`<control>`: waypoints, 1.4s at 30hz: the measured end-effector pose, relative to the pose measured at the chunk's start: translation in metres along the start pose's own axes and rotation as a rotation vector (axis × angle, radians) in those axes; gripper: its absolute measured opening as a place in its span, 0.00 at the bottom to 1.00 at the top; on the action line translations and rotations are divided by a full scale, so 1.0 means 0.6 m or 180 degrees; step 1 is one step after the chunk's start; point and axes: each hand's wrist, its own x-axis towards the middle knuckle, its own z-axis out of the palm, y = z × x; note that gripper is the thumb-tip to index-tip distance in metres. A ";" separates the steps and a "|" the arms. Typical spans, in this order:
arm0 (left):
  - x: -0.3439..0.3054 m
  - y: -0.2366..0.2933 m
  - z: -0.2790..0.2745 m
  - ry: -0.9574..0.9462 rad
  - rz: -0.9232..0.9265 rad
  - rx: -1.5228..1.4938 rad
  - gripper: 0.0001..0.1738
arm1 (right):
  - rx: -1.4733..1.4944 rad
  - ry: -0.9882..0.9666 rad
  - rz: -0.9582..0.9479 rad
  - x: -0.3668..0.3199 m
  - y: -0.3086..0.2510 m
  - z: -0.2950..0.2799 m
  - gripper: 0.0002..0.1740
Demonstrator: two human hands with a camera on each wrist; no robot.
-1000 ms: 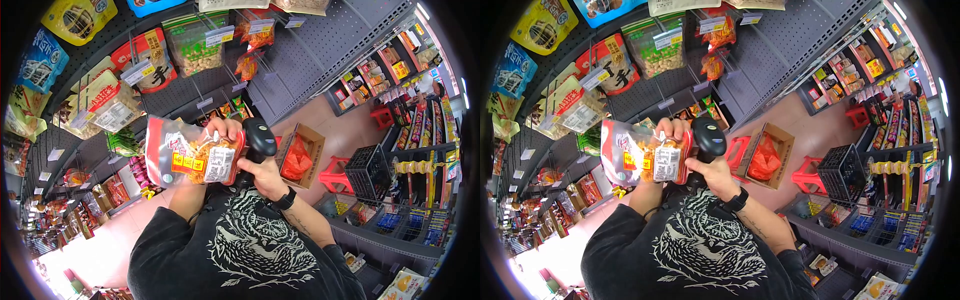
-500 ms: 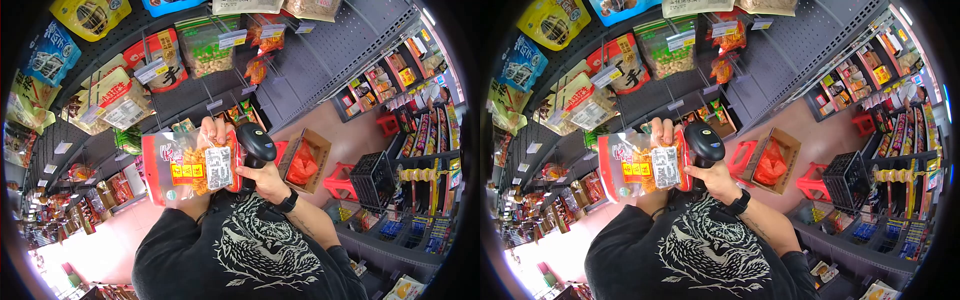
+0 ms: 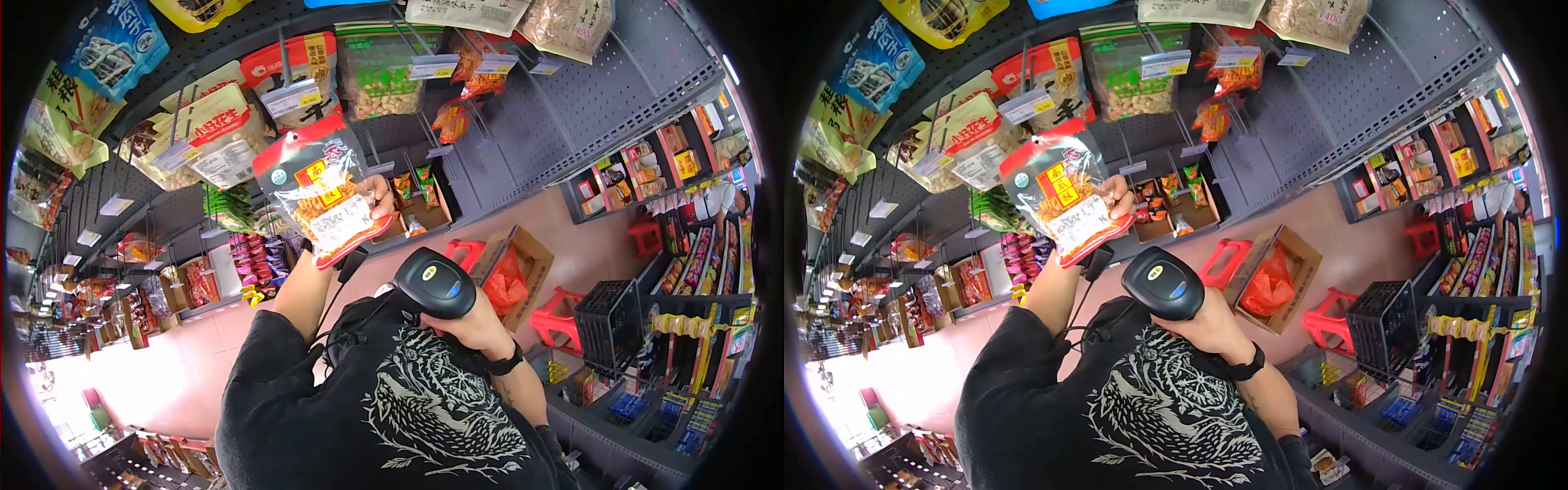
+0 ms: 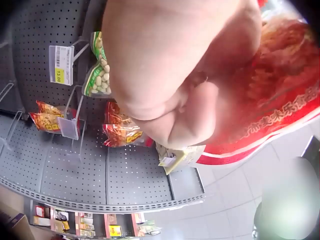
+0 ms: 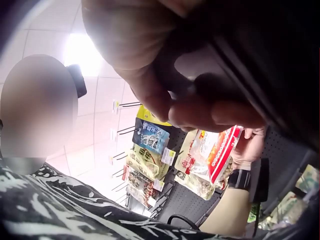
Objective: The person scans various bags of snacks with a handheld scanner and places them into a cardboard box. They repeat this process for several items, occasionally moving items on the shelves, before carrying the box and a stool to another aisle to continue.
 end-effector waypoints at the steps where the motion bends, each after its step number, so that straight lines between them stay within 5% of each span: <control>1: -0.010 -0.003 0.000 0.0130 0.0033 -0.0072 0.18 | -0.0012 0.0024 0.0002 0.000 0.000 0.000 0.11; 12: 0.005 -0.011 0.008 0.0841 -0.0289 0.0468 0.10 | 0.0980 0.0241 0.0119 0.013 0.033 -0.007 0.14; 13: 0.015 -0.013 0.023 0.1224 -0.0315 0.0850 0.07 | 0.1237 0.0452 0.0058 0.013 0.042 -0.014 0.12; 15: 0.030 -0.039 -0.050 0.1215 0.0371 0.3304 0.07 | 0.1438 0.0807 -0.0130 0.010 0.050 -0.032 0.08; 16: 0.027 -0.050 -0.054 0.2201 -0.0192 0.3630 0.10 | 0.1709 0.0985 -0.0213 0.006 0.054 -0.038 0.07; 19: 0.067 -0.076 -0.038 0.2837 -0.0243 0.4880 0.11 | 0.2313 0.1349 -0.0147 -0.016 0.076 -0.064 0.05; 20: 0.074 -0.092 -0.057 0.2517 0.0042 0.5405 0.13 | 0.2428 0.1371 -0.0204 -0.023 0.087 -0.073 0.06; 24: 0.153 -0.128 -0.056 0.3127 -0.0625 0.4486 0.29 | 0.2682 0.2024 -0.0178 -0.054 0.114 -0.098 0.12; 26: 0.177 -0.186 -0.149 0.2311 -0.0712 0.3542 0.29 | 0.2705 0.2200 -0.0154 -0.065 0.139 -0.115 0.12; 28: 0.200 -0.184 -0.084 0.2170 -0.0914 0.1184 0.28 | 0.2757 0.2314 -0.0167 -0.077 0.147 -0.123 0.14; 30: 0.219 -0.161 -0.029 0.2124 -0.1055 0.1497 0.27 | 0.2725 0.2425 -0.0153 -0.085 0.138 -0.121 0.14; 32: 0.242 -0.143 0.025 0.2068 -0.0473 0.1554 0.26 | 0.2632 0.2521 -0.0141 -0.090 0.134 -0.120 0.13; 34: 0.271 -0.166 -0.030 0.2244 -0.0113 0.3277 0.29 | 0.2626 0.2528 -0.0125 -0.090 0.131 -0.121 0.13; 36: 0.302 -0.128 -0.002 0.2679 -0.0248 0.4035 0.34 | 0.2597 0.2537 -0.0074 -0.088 0.129 -0.120 0.13; 42: 0.372 -0.102 0.004 0.3128 -0.0024 0.4233 0.31 | 0.2273 0.2468 0.0029 -0.078 0.121 -0.121 0.14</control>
